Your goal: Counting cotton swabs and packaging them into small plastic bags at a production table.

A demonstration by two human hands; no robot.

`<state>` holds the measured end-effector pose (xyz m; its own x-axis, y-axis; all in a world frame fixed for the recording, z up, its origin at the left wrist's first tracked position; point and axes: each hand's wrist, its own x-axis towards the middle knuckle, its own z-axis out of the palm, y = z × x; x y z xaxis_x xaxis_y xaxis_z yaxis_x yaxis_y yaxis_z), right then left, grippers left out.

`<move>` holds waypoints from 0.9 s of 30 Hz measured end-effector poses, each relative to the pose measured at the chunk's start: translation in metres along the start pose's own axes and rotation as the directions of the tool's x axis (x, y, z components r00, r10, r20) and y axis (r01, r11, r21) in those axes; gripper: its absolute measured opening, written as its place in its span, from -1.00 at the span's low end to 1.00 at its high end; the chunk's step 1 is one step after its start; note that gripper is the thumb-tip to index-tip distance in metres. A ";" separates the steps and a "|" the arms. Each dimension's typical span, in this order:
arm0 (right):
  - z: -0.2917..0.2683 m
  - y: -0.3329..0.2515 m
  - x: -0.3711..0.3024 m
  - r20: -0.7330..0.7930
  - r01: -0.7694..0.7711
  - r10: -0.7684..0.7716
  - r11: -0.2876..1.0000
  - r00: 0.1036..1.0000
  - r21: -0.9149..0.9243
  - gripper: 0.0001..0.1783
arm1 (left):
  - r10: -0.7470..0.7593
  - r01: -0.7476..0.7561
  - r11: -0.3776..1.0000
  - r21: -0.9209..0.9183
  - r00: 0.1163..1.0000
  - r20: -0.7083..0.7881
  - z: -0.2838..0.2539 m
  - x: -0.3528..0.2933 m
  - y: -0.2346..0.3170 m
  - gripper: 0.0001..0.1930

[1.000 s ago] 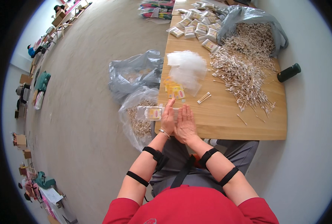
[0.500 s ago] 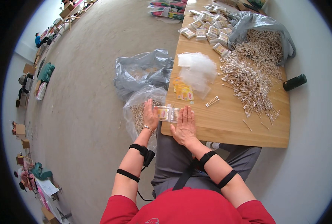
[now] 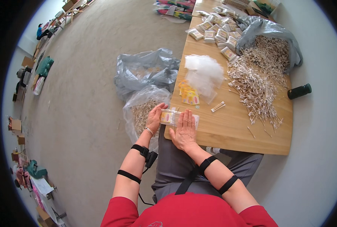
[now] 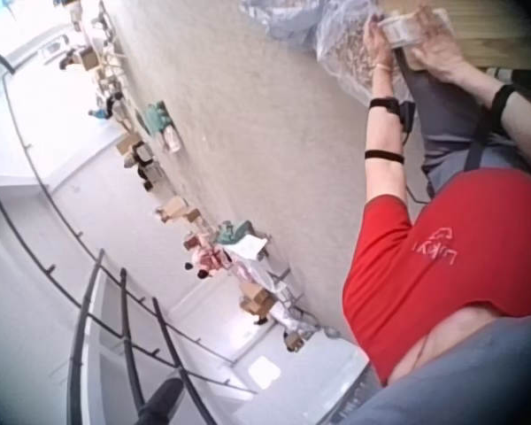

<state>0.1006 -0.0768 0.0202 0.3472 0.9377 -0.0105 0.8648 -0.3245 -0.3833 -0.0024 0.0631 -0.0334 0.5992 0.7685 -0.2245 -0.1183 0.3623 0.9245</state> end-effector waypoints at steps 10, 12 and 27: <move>0.007 -0.013 0.006 -0.032 0.027 -0.026 0.999 0.999 0.032 0.04 | 0.007 -0.008 0.999 -0.045 1.000 -0.024 0.004 -0.003 0.008 -0.55; 0.007 -0.015 0.007 -0.014 0.034 -0.034 0.999 0.999 0.023 0.05 | 0.004 -0.005 1.000 -0.027 0.999 -0.037 0.005 -0.004 0.009 -0.56; 0.000 -0.003 0.033 -0.244 0.071 0.190 0.634 0.951 0.770 -0.13 | -0.015 0.002 0.975 -0.222 0.998 -0.057 0.002 -0.005 0.016 -0.34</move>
<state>0.1095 -0.0446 0.0213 0.5832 0.7996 0.1429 0.2933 -0.0433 -0.9551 -0.0057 0.0634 -0.0166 0.5548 0.7919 -0.2552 -0.2902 0.4717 0.8326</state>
